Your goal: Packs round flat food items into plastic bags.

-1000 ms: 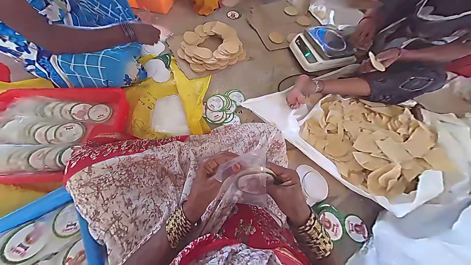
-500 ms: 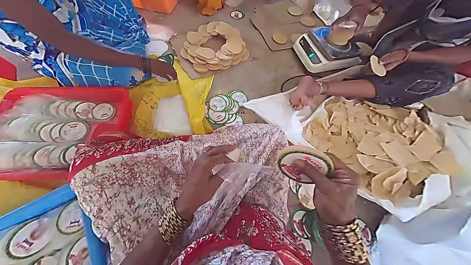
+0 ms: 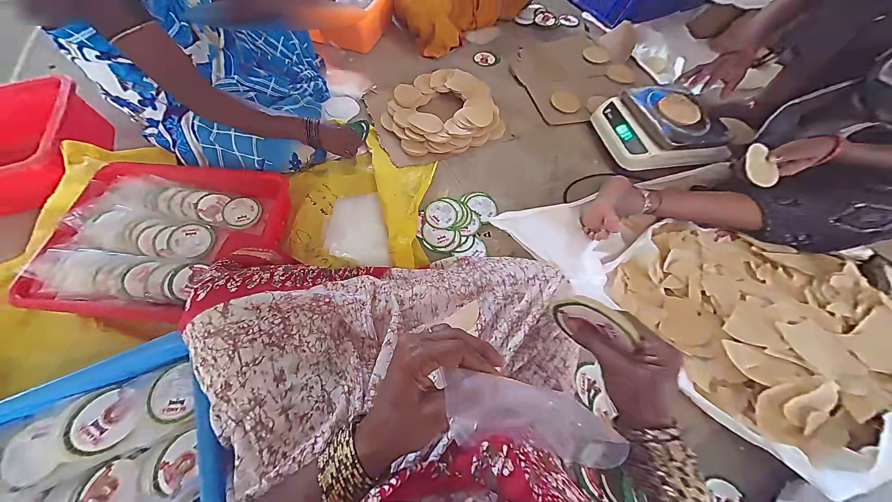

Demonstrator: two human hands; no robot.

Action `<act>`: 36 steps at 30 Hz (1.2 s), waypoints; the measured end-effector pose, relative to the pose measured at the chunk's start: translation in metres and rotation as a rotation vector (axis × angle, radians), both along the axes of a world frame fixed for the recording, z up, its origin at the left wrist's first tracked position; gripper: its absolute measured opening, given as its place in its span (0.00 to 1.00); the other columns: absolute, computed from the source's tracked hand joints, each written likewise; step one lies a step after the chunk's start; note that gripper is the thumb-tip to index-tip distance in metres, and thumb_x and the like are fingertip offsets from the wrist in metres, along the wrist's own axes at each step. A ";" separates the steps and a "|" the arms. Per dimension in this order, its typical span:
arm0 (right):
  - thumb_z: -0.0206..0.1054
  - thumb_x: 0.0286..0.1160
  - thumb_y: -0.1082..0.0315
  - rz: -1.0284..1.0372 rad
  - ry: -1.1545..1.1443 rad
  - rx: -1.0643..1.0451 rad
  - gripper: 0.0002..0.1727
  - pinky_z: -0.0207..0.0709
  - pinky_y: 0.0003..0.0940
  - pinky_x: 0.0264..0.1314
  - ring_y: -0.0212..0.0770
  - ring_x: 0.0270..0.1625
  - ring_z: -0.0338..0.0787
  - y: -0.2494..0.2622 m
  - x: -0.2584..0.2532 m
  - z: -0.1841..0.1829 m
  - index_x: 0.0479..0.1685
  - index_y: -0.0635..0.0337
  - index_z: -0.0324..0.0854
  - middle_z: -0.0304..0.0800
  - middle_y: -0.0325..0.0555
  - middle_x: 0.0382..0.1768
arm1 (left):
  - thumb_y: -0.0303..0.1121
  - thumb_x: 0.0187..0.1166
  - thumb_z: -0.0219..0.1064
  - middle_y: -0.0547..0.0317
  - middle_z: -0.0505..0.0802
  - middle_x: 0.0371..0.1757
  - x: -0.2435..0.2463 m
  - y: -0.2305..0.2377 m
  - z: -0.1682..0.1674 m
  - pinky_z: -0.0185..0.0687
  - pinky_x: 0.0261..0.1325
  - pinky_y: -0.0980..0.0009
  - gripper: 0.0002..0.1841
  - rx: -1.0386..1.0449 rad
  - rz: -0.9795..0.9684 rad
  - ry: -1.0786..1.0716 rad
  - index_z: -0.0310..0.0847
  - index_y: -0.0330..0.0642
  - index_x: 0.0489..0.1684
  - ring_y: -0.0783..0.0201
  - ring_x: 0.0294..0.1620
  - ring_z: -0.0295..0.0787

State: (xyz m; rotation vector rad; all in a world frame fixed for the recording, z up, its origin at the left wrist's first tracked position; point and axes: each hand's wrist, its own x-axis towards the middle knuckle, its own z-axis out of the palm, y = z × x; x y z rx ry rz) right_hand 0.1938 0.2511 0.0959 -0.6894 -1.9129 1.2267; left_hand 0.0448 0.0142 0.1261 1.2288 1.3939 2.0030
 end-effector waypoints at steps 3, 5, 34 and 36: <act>0.84 0.56 0.67 0.057 0.141 0.023 0.17 0.91 0.25 0.51 0.24 0.45 0.95 -0.011 0.005 0.054 0.44 0.38 0.90 0.97 0.19 0.42 | 0.29 0.80 0.68 0.50 0.95 0.50 0.003 0.000 -0.001 0.86 0.64 0.70 0.09 -0.023 0.006 -0.023 0.90 0.31 0.40 0.65 0.57 0.91; 0.83 0.61 0.64 0.190 0.207 0.080 0.20 0.90 0.24 0.56 0.24 0.50 0.94 -0.021 0.013 0.086 0.52 0.32 0.88 0.96 0.19 0.48 | 0.29 0.80 0.69 0.50 0.95 0.49 0.004 0.001 -0.002 0.87 0.63 0.71 0.08 -0.038 0.018 -0.019 0.90 0.30 0.40 0.66 0.56 0.91; 0.73 0.76 0.55 0.595 -0.054 -0.070 0.28 0.86 0.21 0.64 0.24 0.61 0.89 -0.073 -0.031 0.086 0.75 0.49 0.76 0.88 0.28 0.64 | 0.28 0.84 0.65 0.67 0.95 0.42 0.025 -0.013 -0.001 0.85 0.55 0.80 0.08 -0.116 -0.201 -0.366 0.88 0.33 0.48 0.83 0.47 0.89; 0.71 0.79 0.55 0.600 -0.058 -0.029 0.29 0.85 0.22 0.68 0.25 0.64 0.88 -0.070 -0.031 0.073 0.78 0.52 0.74 0.86 0.31 0.68 | 0.28 0.84 0.64 0.70 0.94 0.41 0.024 -0.015 -0.004 0.85 0.54 0.78 0.07 -0.123 -0.253 -0.524 0.88 0.37 0.47 0.82 0.46 0.89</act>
